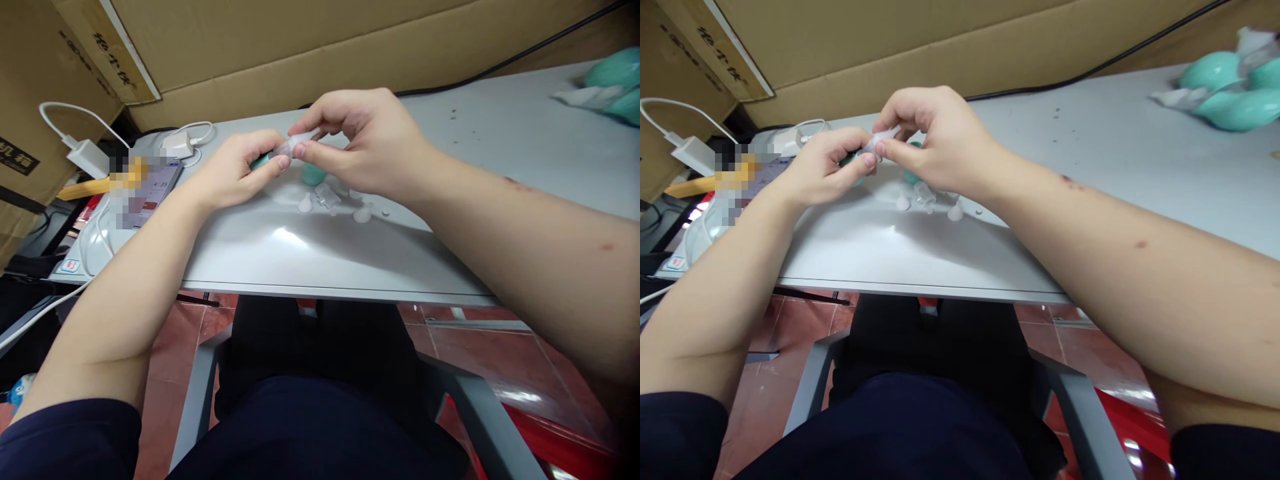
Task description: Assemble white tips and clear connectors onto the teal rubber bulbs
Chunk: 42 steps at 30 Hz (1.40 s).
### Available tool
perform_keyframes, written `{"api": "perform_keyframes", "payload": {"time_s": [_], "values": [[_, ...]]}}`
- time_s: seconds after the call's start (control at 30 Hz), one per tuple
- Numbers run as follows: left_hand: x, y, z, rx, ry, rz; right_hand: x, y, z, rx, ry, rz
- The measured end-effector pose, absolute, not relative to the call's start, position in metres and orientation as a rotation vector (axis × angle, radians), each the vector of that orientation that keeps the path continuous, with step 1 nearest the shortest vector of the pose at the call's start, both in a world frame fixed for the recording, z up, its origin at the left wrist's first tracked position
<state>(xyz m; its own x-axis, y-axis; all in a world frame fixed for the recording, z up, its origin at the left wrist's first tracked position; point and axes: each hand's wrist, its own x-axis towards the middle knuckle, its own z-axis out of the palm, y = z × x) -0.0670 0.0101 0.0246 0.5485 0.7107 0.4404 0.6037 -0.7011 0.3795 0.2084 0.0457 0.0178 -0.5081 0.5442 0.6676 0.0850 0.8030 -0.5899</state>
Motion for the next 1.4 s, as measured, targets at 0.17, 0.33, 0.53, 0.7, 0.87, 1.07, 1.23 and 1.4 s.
{"api": "perform_keyframes", "payload": {"time_s": [0.17,0.33,0.53,0.7,0.87,1.07,1.23,1.4], "values": [[-0.074,0.015,0.018,2.651,1.100,0.843,0.213,0.049,0.020,-0.554,-2.075,0.795],[-0.076,0.016,0.016,2.674,1.103,0.808,0.219,0.048,0.025,-0.568,-2.129,0.819],[-0.079,0.016,0.016,2.716,1.161,0.787,0.216,0.043,0.024,-0.589,-2.114,0.768],[-0.079,0.018,0.014,2.771,1.178,0.784,0.216,0.045,0.022,-0.590,-2.168,0.718],[-0.077,0.016,0.013,2.757,1.248,0.766,0.216,0.042,0.022,-0.581,-2.183,0.633],[-0.074,0.012,0.017,2.690,1.300,0.787,0.218,0.042,0.023,-0.642,-2.217,0.533],[-0.072,0.012,0.018,2.686,1.326,0.750,0.215,0.043,0.025,-0.649,-2.231,0.505],[-0.070,0.012,0.017,2.648,1.348,0.762,0.213,0.038,0.030,-0.717,-2.235,0.516]]}}
